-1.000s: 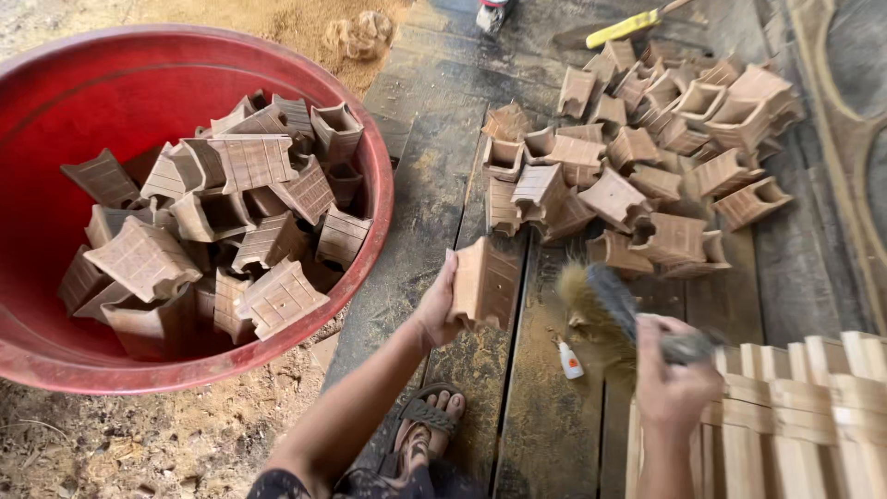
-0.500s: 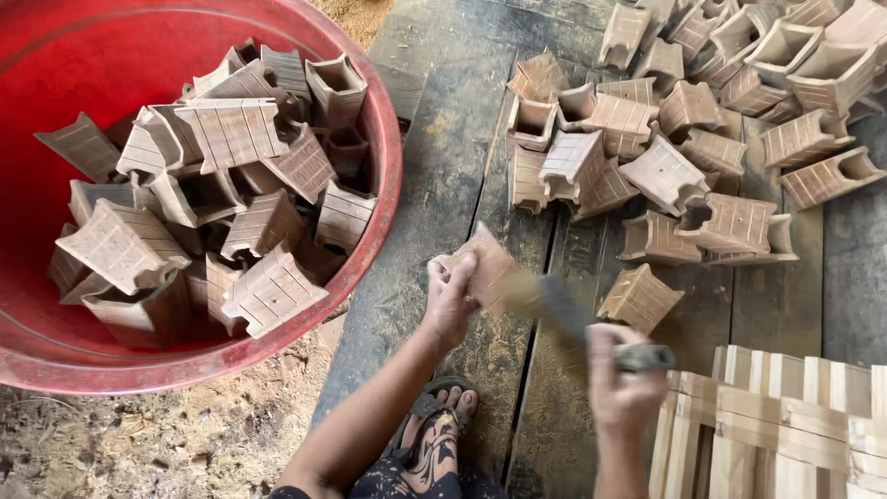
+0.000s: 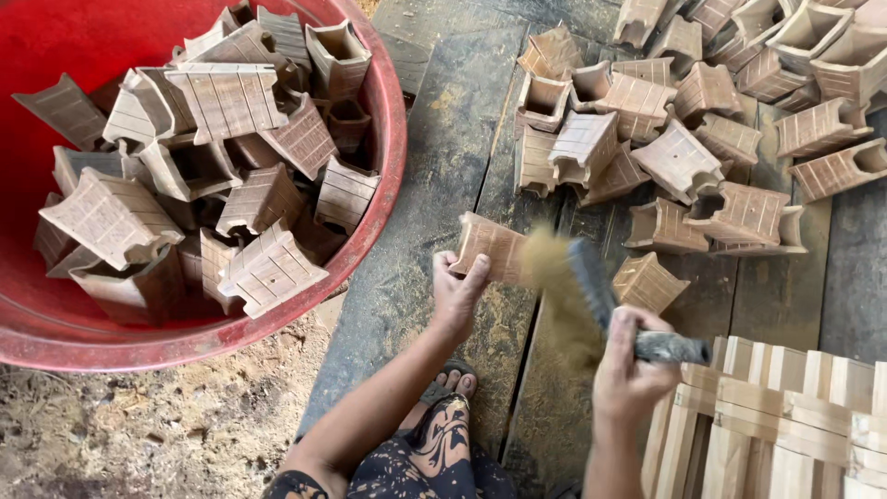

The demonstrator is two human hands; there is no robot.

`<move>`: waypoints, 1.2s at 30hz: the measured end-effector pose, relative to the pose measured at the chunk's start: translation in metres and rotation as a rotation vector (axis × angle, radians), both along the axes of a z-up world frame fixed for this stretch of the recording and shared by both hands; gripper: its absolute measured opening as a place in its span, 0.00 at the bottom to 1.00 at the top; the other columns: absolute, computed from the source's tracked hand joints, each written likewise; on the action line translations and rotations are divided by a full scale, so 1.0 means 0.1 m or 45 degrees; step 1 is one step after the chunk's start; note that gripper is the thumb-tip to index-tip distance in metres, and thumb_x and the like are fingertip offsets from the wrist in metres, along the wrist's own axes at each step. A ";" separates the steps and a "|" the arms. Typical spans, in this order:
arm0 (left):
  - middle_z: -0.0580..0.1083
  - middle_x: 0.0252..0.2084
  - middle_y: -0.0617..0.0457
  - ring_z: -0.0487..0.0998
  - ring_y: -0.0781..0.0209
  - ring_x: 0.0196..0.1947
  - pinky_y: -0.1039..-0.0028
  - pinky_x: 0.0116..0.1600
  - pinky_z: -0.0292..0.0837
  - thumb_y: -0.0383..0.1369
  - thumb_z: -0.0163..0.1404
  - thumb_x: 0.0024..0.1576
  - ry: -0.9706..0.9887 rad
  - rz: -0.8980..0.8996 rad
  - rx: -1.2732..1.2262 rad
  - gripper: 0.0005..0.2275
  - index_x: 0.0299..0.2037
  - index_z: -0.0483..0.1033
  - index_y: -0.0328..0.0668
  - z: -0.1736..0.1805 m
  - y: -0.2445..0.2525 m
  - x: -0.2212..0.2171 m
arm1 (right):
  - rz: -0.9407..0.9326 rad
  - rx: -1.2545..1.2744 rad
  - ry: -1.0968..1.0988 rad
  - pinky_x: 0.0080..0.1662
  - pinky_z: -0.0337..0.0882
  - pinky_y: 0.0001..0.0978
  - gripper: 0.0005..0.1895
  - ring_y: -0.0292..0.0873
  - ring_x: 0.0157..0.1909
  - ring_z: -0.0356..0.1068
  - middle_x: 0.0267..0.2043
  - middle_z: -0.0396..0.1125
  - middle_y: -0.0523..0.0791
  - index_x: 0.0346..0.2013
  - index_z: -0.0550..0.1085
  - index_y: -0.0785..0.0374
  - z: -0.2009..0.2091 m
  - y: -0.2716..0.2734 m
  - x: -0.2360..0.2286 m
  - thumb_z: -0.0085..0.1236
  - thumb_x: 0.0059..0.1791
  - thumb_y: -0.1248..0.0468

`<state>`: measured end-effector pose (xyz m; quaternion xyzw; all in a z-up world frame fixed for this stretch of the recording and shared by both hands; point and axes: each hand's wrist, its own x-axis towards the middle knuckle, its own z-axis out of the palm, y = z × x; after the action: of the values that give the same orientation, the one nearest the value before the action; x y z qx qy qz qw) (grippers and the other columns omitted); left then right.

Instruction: The person cleans wooden parts by brushing away dust and applying glue to joint areas. The person picks up wooden components, uses a brush to remove sawdust from their surfaces, and applies liquid adhesive to the edges of the parts before setting them aside.

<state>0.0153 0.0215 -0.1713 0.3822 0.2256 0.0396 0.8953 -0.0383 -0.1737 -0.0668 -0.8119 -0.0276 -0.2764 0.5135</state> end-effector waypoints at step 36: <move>0.58 0.65 0.40 0.69 0.43 0.63 0.51 0.66 0.73 0.29 0.65 0.41 -0.834 -0.717 1.048 0.39 0.61 0.52 0.45 0.79 0.57 -0.11 | -0.154 -0.454 -0.363 0.35 0.77 0.34 0.04 0.51 0.32 0.73 0.38 0.72 0.64 0.47 0.73 0.88 -0.01 -0.22 0.30 0.58 0.57 0.86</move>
<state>0.0038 0.0787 -0.0919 0.7108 -0.2063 0.0007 0.6725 -0.0083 -0.1954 -0.0675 -0.8427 -0.0993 -0.4092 0.3355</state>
